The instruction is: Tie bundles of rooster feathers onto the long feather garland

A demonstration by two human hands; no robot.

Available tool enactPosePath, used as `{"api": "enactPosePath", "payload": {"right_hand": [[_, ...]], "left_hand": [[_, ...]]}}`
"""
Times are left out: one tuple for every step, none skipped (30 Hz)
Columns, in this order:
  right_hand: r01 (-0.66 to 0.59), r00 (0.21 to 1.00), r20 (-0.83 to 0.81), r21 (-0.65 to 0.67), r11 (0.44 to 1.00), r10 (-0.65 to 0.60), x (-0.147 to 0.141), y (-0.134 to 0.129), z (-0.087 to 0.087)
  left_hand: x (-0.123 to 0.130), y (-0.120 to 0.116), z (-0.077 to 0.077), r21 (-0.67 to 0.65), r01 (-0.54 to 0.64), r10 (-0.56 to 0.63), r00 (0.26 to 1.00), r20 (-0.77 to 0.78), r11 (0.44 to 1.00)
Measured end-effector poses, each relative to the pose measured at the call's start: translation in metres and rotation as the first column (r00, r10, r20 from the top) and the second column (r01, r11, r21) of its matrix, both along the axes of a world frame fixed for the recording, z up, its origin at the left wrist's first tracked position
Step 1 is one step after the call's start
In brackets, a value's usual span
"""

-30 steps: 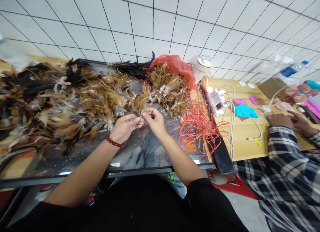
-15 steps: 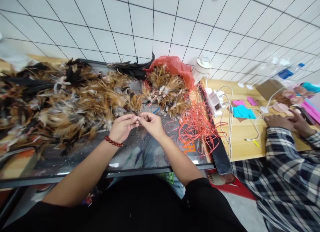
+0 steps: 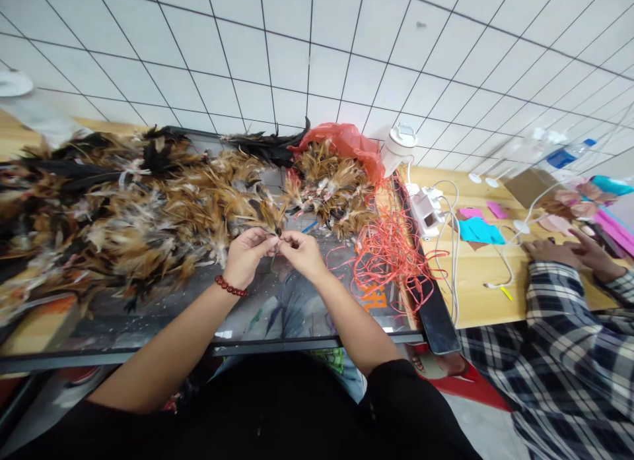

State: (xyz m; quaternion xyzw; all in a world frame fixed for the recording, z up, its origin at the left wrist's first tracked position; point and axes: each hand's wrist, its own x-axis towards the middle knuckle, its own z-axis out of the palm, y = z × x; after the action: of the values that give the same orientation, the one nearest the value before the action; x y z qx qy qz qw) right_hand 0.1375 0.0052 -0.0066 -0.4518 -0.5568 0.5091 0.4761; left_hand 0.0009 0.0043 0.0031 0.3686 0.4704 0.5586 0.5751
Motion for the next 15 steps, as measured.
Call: {"api": "enactPosePath", "payload": {"right_hand": [[-0.001,1.0,0.009,-0.008,1.0,0.001,0.0,0.0,0.0],[-0.008,1.0,0.016,-0.013,1.0,0.008,0.001,0.0,0.001],[-0.021,1.0,0.02,-0.014,1.0,0.021,0.001,0.0,0.002],[-0.034,0.999,0.019,-0.011,0.999,0.035,0.001,0.0,0.002],[-0.049,0.999,0.016,-0.009,0.999,0.049,0.001,0.0,0.003],[-0.058,0.998,0.014,-0.006,0.998,0.058,0.001,0.0,0.003],[-0.057,0.998,0.014,-0.002,0.998,0.057,0.0,-0.001,0.004],[-0.048,0.999,0.02,0.003,0.999,0.048,0.0,-0.002,0.004],[-0.039,0.999,0.034,0.011,0.999,0.039,-0.001,-0.002,0.004],[-0.038,0.998,0.056,0.023,0.999,0.037,-0.001,-0.003,0.004],[-0.045,0.996,0.078,0.039,0.998,0.042,-0.001,-0.004,0.003],[-0.06,0.994,0.098,0.057,0.997,0.054,-0.001,-0.005,0.003],[-0.078,0.991,0.114,0.073,0.994,0.069,-0.001,-0.005,0.003],[-0.089,0.989,0.122,0.079,0.993,0.079,-0.001,-0.005,0.004],[-0.09,0.99,0.119,0.075,0.993,0.081,-0.001,-0.005,0.004]], "left_hand": [[0.0,0.0,-0.001,-0.003,0.017,-0.017,1.0,-0.006,1.0],[-0.001,0.0,-0.001,-0.002,0.031,-0.031,0.999,-0.019,1.0],[-0.001,0.0,-0.003,0.008,0.039,-0.039,0.999,-0.038,0.999],[-0.002,0.0,-0.004,0.026,0.044,-0.042,0.997,-0.058,0.999],[-0.002,0.0,-0.006,0.051,0.041,-0.037,0.996,-0.079,0.998],[-0.003,0.0,-0.008,0.08,0.031,-0.023,0.995,-0.1,0.996],[-0.003,0.001,-0.009,0.109,0.017,-0.003,0.993,-0.12,0.994],[-0.004,0.001,-0.011,0.131,0.0,0.018,0.99,-0.138,0.991],[-0.004,0.001,-0.011,0.141,-0.019,0.04,0.987,-0.154,0.99],[-0.005,0.002,-0.012,0.14,-0.037,0.061,0.984,-0.17,0.989],[-0.005,0.002,-0.011,0.136,-0.047,0.071,0.981,-0.182,0.99],[-0.004,0.001,-0.01,0.129,-0.039,0.064,0.98,-0.19,0.991],[-0.004,0.001,-0.009,0.122,-0.022,0.046,0.981,-0.19,0.992],[-0.003,0.0,-0.007,0.117,0.003,0.019,0.983,-0.184,0.993],[-0.002,-0.001,-0.005,0.11,0.038,-0.018,0.984,-0.175,0.993]]}}
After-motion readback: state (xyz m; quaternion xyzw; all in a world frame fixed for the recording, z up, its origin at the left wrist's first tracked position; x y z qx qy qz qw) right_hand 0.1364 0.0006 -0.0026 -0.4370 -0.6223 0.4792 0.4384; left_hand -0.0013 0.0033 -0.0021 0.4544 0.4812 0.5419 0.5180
